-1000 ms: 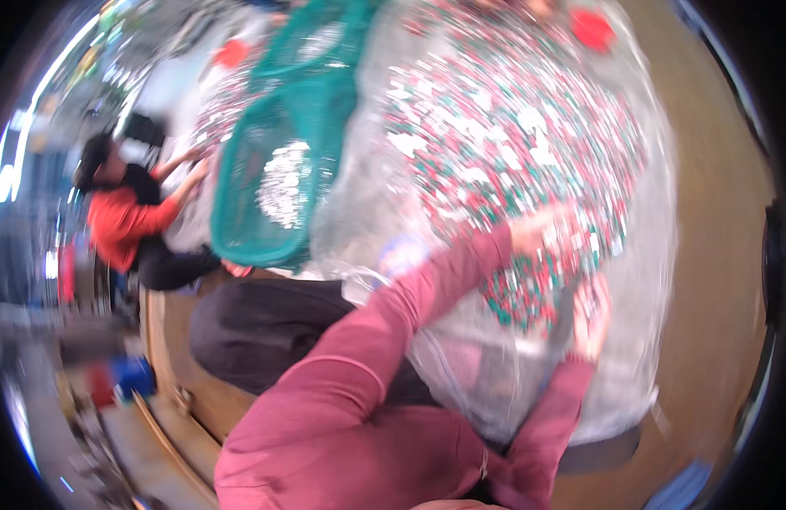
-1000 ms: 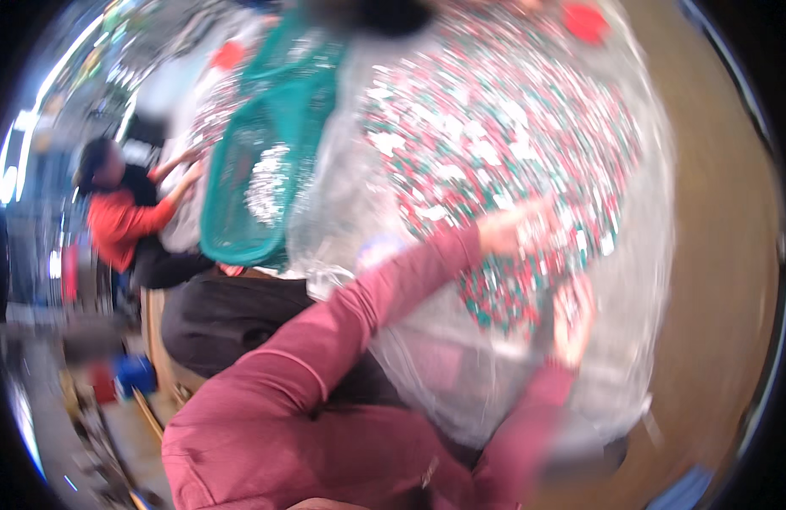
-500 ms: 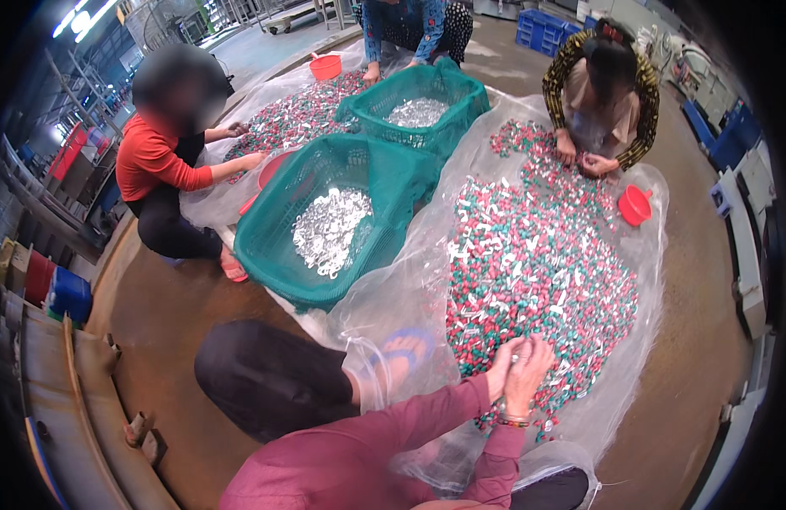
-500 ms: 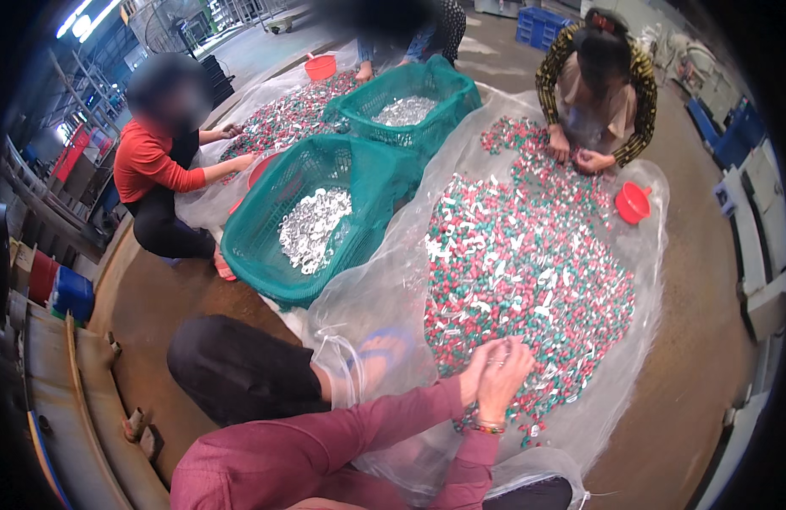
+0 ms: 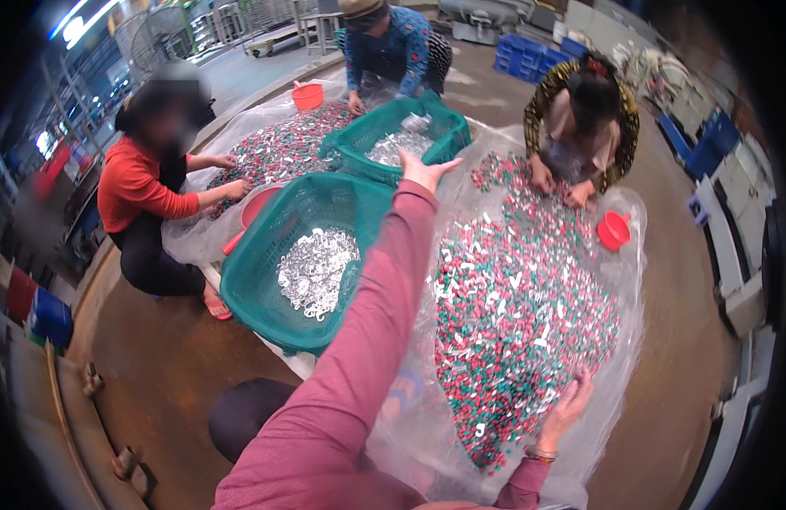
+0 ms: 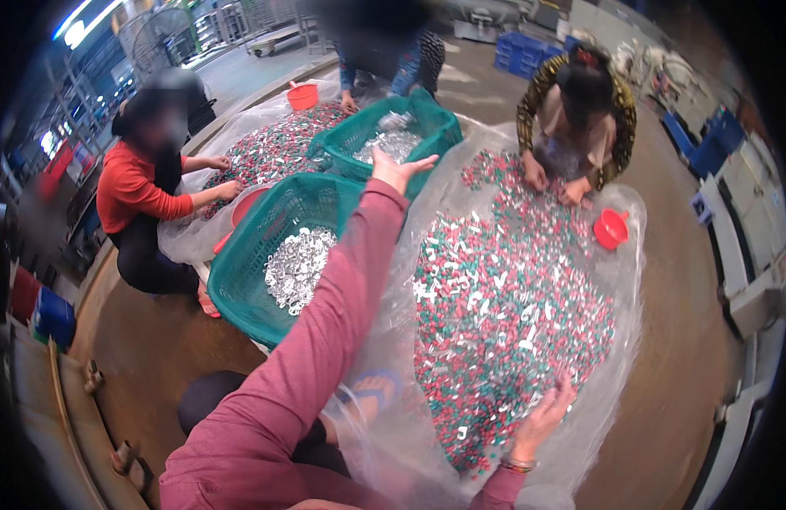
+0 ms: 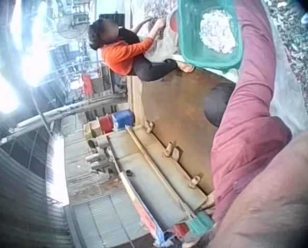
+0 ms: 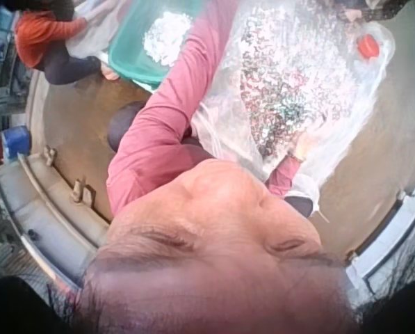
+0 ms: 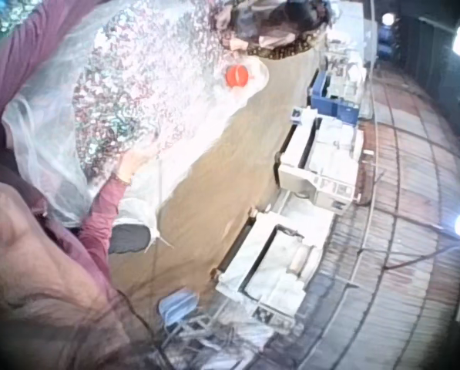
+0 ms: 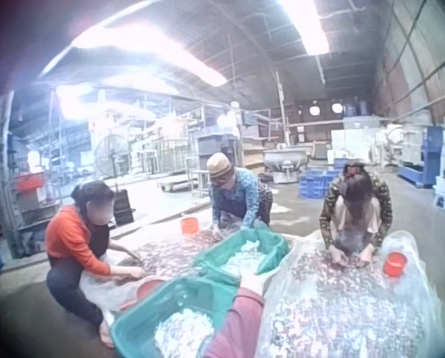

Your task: The person sits on the floor and sorts small red, green, and white plastic pieces by hand from a large pile on a plastic sheet into a green basket. Other workers are also sorting nearby.

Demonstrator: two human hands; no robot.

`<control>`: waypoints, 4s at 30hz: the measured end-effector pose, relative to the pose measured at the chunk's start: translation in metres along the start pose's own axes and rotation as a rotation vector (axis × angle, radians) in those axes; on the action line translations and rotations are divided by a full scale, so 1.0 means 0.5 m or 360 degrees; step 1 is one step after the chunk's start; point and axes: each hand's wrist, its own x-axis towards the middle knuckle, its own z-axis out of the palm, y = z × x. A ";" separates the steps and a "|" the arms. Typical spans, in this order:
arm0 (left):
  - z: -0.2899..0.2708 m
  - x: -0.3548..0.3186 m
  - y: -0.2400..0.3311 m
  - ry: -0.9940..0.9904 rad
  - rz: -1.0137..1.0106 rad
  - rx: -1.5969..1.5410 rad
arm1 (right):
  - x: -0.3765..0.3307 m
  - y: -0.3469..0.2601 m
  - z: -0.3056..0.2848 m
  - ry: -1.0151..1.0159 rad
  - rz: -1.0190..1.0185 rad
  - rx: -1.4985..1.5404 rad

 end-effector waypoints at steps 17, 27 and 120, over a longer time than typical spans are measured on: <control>-0.608 -0.490 -0.751 -0.3666 0.0391 0.3307 | -0.218 0.402 -0.144 -0.0071 0.0856 -0.0528; -0.702 -0.495 -0.689 -0.3819 0.0844 0.3511 | -0.303 0.389 -0.023 -0.0019 0.0860 -0.0314; -0.672 -0.449 -0.727 -0.3368 0.0498 0.3908 | -0.220 0.371 -0.160 0.0411 0.1722 0.1378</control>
